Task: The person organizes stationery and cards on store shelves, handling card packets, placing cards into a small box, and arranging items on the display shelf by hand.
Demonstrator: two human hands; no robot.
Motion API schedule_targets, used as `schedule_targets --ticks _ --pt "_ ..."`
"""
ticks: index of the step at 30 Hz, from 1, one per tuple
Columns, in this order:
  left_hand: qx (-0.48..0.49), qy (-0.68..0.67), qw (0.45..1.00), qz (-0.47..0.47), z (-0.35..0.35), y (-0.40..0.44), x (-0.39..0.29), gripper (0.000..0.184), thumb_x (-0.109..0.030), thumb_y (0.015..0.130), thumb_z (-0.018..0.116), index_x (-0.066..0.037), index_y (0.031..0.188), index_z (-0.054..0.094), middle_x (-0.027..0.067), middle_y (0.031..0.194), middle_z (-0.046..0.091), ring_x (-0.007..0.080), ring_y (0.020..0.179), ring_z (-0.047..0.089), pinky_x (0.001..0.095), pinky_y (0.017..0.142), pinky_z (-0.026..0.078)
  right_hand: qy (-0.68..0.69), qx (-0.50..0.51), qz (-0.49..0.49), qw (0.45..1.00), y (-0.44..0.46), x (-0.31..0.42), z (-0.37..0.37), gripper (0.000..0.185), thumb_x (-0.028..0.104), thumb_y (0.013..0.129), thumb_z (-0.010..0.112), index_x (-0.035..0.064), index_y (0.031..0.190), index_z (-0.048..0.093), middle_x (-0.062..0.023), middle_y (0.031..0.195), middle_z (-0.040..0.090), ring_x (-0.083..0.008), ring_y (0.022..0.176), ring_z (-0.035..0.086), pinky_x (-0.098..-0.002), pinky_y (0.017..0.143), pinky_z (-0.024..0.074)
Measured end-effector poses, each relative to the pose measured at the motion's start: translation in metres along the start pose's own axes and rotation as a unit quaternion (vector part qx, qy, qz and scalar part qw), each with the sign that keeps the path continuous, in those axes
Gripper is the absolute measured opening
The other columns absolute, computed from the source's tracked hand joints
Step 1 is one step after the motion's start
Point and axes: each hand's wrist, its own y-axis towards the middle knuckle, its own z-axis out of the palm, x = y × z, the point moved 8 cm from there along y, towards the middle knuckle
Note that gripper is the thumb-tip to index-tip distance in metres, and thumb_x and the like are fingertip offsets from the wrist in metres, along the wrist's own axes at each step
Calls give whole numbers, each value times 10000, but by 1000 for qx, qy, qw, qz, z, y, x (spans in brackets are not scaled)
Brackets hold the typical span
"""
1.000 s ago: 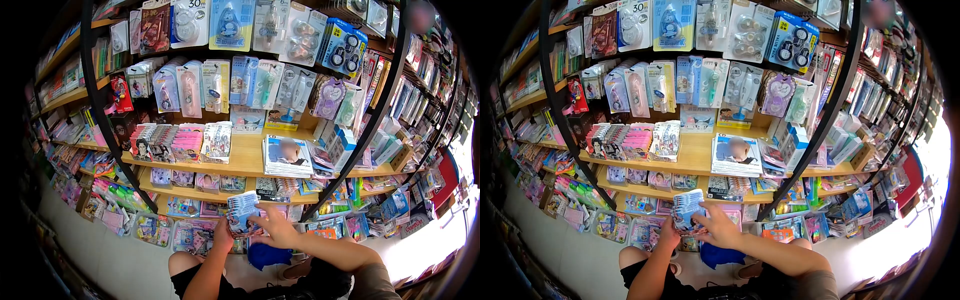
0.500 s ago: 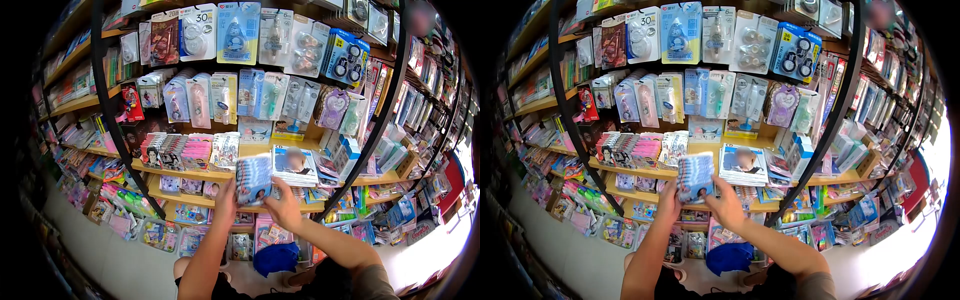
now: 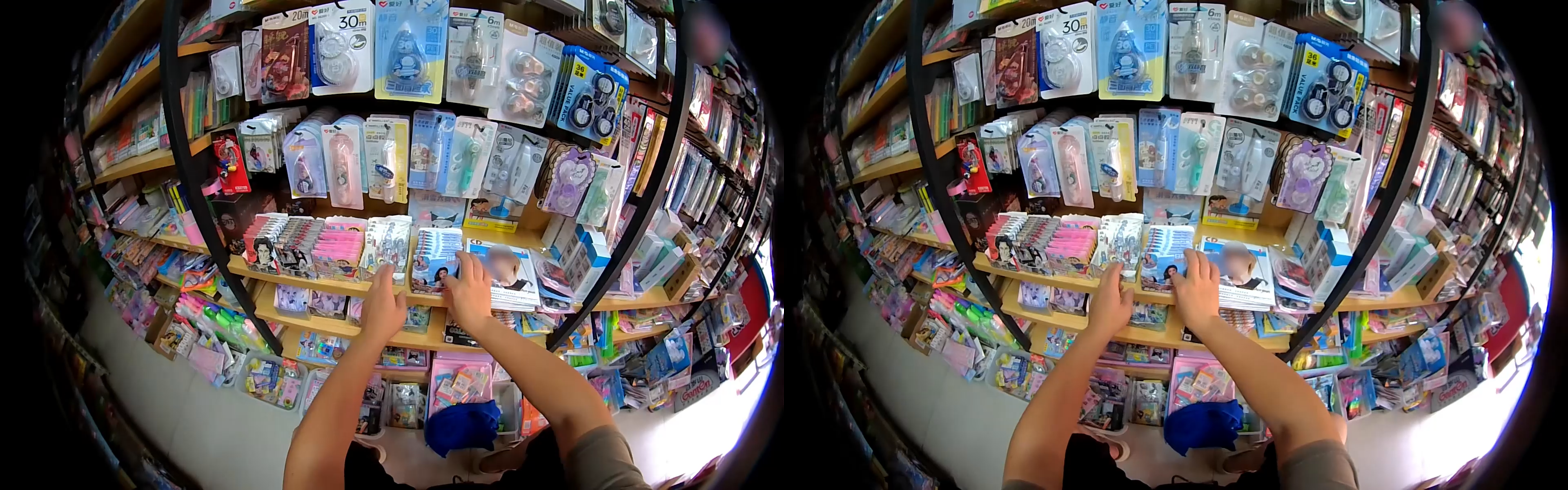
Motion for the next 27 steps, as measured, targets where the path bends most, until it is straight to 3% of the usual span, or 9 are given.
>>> schedule_targets --ticks 1,7,16,19,21,25,27 --pt "-20 61 997 35 5 2 1 412 -77 764 567 13 1146 440 192 1160 456 332 935 513 394 794 429 -13 -8 -7 1000 3 -1 5 158 124 734 586 57 863 648 -168 1190 434 -321 1130 390 -436 901 324" --pt "38 -23 999 28 19 0 -3 355 -66 731 594 11 1062 491 169 1030 472 336 952 504 387 794 427 -11 14 4 1000 7 -7 16 132 156 767 572 65 806 658 -173 1201 431 -323 1132 397 -428 911 326" --pt "28 -39 998 28 16 -5 -7 348 -67 720 596 11 1045 497 168 1068 469 334 961 499 375 804 429 12 17 -16 1000 2 -10 10 143 178 790 570 71 779 663 -173 1209 428 -315 1125 404 -425 906 333" --pt "-19 -12 999 37 6 -6 -10 357 -63 712 589 20 1045 489 182 1084 468 355 991 481 392 841 408 45 36 -6 998 -1 -13 12 148 143 774 565 65 867 650 -187 1230 408 -324 1141 390 -440 923 323" --pt "-95 35 991 83 -11 -6 -19 362 -52 711 571 38 1048 472 208 1108 460 382 1026 453 419 881 374 32 33 -9 999 -4 -9 7 214 126 743 579 56 941 622 -196 1250 383 -327 1162 372 -459 944 306" --pt "-125 110 985 36 -37 4 -3 390 -87 757 564 33 1103 432 222 1189 408 396 1106 402 426 936 342 39 42 5 998 -22 -6 -6 471 126 651 649 59 1104 539 -205 1322 293 -344 1213 325 -501 997 252" --pt "-76 120 990 26 -37 6 3 426 -94 758 571 28 1132 407 210 1202 406 388 1121 392 439 947 329 67 111 -1 992 -38 -6 -9 613 146 623 679 77 1199 480 -201 1345 257 -345 1235 293 -502 1014 235"
